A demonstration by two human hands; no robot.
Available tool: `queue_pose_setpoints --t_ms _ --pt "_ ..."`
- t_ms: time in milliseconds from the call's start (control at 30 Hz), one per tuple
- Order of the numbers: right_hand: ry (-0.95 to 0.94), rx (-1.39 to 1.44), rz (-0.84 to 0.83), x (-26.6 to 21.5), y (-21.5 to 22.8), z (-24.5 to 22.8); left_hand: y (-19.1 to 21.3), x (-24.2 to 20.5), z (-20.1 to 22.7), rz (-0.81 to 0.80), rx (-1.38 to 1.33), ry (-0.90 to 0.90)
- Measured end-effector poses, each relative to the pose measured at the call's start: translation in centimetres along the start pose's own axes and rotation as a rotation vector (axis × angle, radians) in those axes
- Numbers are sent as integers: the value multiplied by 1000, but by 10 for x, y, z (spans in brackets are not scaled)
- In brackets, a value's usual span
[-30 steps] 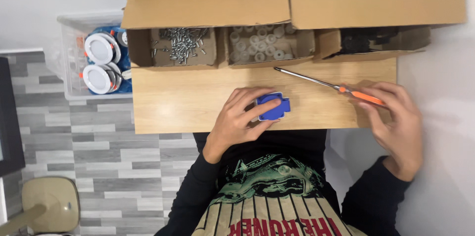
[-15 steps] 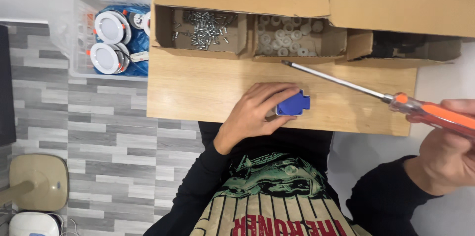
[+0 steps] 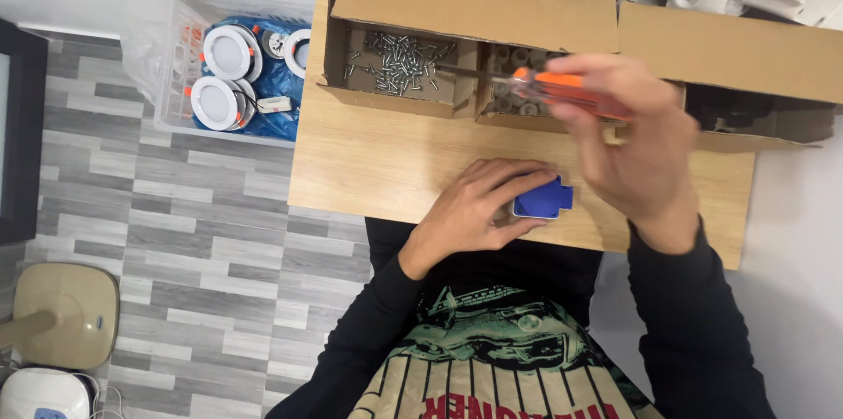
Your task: The person joins a blue electrical socket with a white plastic housing, picks up a screw from a box, and uses a screwdriver to tighten the screw before attaching a black plastic component.
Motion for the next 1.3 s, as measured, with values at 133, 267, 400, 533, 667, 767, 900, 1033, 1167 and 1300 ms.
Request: queue_pose_setpoints --t_ms 133,267,400,533,667,767,900,1033,1167,1300 --pt "-42 -128 -125 14 -27 -1 2 1 1 11 -17 10" --pt "-44 -61 -150 21 -37 -2 4 3 2 10 -34 21" --pt "-29 -43 -167 24 -38 -10 4 4 2 3 -38 20" --pt "-49 -66 -130 19 -30 -9 2 2 1 -3 -36 27" --pt "38 -103 -32 11 -13 -16 3 3 3 15 -17 28" --pt "34 -94 -6 4 -6 -14 8 8 8 56 -26 -9" --pt "31 -102 38 -1 2 -18 12 12 14 59 -35 -19" --pt "-7 -30 69 -4 10 -17 11 13 13 58 -64 -4" --pt "-5 161 68 -10 23 -8 14 5 5 163 -247 132" --pt "23 147 181 -26 48 -14 8 -13 -23 445 -401 109"
Point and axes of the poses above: each hand's wrist, its own x-axis towards the middle knuckle, its own y-axis out of the back of the hand, z = x × y, the point moved 7 cm from there along x, towards the middle knuckle, and after that the axes turned 12 degrees about -y, right-handed, at the moved point
